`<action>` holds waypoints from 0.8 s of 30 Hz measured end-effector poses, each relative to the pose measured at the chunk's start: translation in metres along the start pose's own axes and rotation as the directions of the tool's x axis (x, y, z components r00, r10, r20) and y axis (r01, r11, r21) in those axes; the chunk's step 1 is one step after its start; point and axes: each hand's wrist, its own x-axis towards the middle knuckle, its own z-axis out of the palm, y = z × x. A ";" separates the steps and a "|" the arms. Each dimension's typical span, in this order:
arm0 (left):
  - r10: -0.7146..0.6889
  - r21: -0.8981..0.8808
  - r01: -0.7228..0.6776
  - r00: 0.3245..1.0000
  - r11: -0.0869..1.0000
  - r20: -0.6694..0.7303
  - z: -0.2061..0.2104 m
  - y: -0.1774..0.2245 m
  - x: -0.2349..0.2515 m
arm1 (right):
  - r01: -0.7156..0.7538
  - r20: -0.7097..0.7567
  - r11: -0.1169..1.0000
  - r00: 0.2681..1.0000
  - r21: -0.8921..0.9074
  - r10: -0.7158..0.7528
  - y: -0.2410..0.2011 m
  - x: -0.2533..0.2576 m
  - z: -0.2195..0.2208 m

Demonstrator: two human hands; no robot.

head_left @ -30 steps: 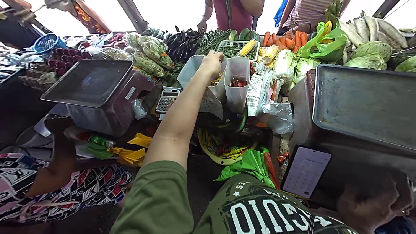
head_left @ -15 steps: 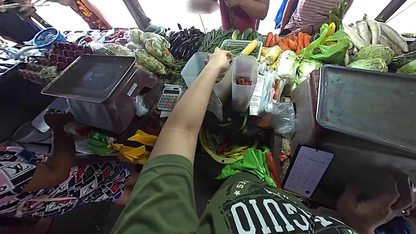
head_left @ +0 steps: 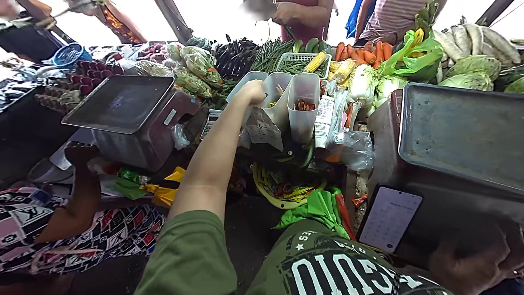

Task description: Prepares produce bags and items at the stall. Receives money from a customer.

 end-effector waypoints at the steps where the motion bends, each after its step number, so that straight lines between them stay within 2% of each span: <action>1: 0.029 -0.023 -0.029 1.000 0.999 0.005 -0.001 -0.002 0.001 | 0.002 -0.004 1.000 1.000 0.002 -0.002 0.000 0.000 0.000; 7: 0.068 -0.207 -0.055 0.996 0.977 0.058 -0.004 -0.005 0.002 | 0.001 -0.001 1.000 1.000 0.007 -0.001 -0.002 0.002 -0.001; 10: 0.007 -0.158 0.003 0.998 0.987 0.059 -0.005 0.005 0.001 | -0.009 -0.001 1.000 1.000 0.005 0.009 -0.002 0.001 -0.001; 15: -0.109 -0.132 0.104 0.994 0.986 -0.033 0.005 0.031 -0.002 | 0.020 -0.015 1.000 1.000 -0.005 -0.020 0.000 0.000 -0.001; 24: -0.103 -0.163 0.087 0.990 0.983 -0.094 0.016 0.027 0.005 | -0.025 0.013 1.000 1.000 -0.006 0.025 -0.001 -0.001 -0.001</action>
